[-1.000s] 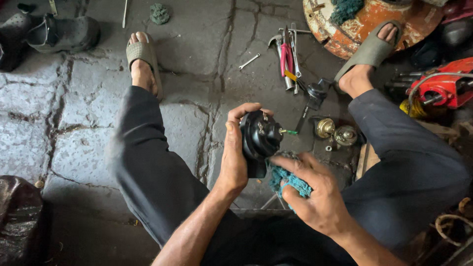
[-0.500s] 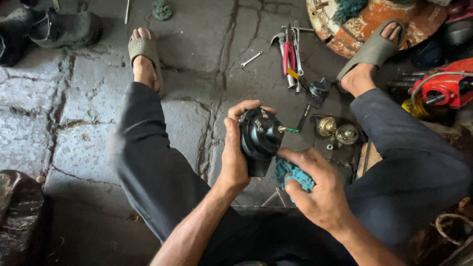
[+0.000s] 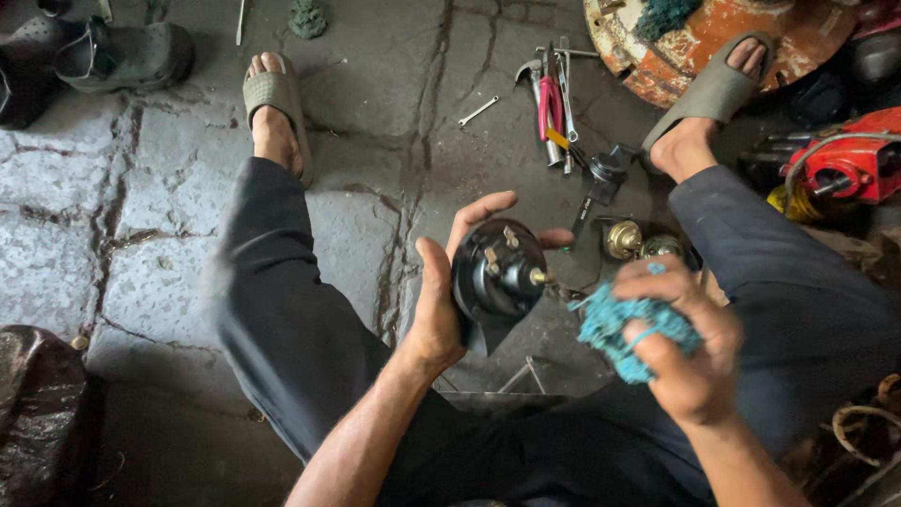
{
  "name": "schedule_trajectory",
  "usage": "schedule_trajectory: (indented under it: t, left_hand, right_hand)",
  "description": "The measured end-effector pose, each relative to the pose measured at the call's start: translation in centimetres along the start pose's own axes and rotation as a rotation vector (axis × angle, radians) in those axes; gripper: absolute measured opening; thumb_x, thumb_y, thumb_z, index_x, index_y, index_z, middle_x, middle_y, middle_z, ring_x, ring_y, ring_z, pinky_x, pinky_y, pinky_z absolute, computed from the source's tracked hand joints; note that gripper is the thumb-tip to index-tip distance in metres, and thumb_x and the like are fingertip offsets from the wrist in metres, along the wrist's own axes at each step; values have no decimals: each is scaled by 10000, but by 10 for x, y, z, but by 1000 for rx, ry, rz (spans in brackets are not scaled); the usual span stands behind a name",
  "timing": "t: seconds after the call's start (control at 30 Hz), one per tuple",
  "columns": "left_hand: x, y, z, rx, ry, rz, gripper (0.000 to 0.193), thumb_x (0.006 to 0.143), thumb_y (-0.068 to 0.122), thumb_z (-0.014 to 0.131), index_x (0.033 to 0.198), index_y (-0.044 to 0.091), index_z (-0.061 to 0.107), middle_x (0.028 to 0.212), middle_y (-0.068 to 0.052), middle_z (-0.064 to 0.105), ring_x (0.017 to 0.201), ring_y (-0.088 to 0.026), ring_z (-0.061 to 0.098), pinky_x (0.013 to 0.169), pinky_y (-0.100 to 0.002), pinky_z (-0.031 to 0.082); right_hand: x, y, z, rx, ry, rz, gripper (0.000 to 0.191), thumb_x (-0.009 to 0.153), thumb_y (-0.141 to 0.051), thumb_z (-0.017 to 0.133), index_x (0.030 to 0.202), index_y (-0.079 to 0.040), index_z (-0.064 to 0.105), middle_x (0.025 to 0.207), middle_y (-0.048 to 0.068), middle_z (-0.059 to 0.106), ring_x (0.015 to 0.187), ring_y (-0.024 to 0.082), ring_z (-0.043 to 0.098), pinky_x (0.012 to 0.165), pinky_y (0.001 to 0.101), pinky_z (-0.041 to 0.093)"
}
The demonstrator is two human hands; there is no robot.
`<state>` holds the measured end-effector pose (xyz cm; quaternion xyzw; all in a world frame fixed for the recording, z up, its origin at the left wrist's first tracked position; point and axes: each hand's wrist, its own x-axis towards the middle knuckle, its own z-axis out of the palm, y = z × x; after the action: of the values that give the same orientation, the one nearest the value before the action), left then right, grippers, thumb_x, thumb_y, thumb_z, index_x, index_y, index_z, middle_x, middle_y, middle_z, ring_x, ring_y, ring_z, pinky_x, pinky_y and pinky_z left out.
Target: The person sits on the floor and uses a green screwdriver to tighten screws on a black cylindrical electrical component. They wipe the component with a blue cloth and continue adjusting the screws.
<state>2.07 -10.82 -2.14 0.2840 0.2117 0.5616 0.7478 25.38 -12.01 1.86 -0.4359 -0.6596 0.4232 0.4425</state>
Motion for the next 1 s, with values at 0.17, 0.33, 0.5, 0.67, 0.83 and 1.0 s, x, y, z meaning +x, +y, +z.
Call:
schedule_trajectory:
  t: [0.17, 0.33, 0.5, 0.67, 0.83, 1.0]
  left_hand:
    - [-4, 13, 7, 236, -82, -44, 1126, 826, 883, 516, 1609, 136, 203, 1390, -292, 612, 1104, -254, 653, 910, -370, 540]
    - [-5, 19, 5, 432, -184, -65, 1180, 862, 828, 639, 1648, 67, 199, 1379, -252, 636, 1294, -279, 635, 1150, -427, 489]
    - [-5, 18, 1, 592, -223, -141, 1243, 816, 845, 646, 1671, 54, 211, 1283, -191, 650, 1223, -255, 634, 1098, -404, 485]
    - [-6, 20, -6, 645, -209, -128, 1174, 827, 874, 602, 1569, 39, 240, 1358, -76, 544, 1208, -181, 609, 1100, -345, 439]
    - [-5, 13, -8, 656, -204, -218, 1237, 810, 868, 598, 1667, 37, 273, 1088, -165, 699, 1055, -228, 662, 986, -381, 513]
    - [-3, 17, -7, 455, -206, -165, 1208, 852, 893, 528, 1630, 11, 247, 1306, -227, 692, 1228, -250, 679, 1122, -378, 509]
  right_hand:
    - [17, 2, -13, -115, 46, 92, 247, 892, -96, 577, 1112, -5, 645, 1084, 104, 675, 987, 164, 641, 923, 281, 513]
    - [37, -11, -16, 16, -128, 45, 260, 902, -114, 610, 1135, -8, 656, 1164, 103, 665, 1100, 179, 628, 995, 299, 506]
    - [71, -16, -13, -185, -581, -34, 325, 782, -123, 663, 1098, -67, 714, 1031, 55, 699, 951, 172, 673, 873, 304, 525]
    - [71, -9, -6, -60, -800, 48, 437, 725, -60, 680, 1137, -123, 809, 1065, 56, 631, 953, 183, 661, 790, 299, 533]
    - [66, 13, -12, 59, -683, 119, 318, 760, -24, 671, 1034, -94, 817, 962, 53, 654, 922, 188, 653, 832, 304, 529]
    - [55, 36, -24, -77, -482, 138, 335, 731, -57, 642, 1044, -28, 759, 973, 71, 729, 920, 173, 704, 850, 292, 539]
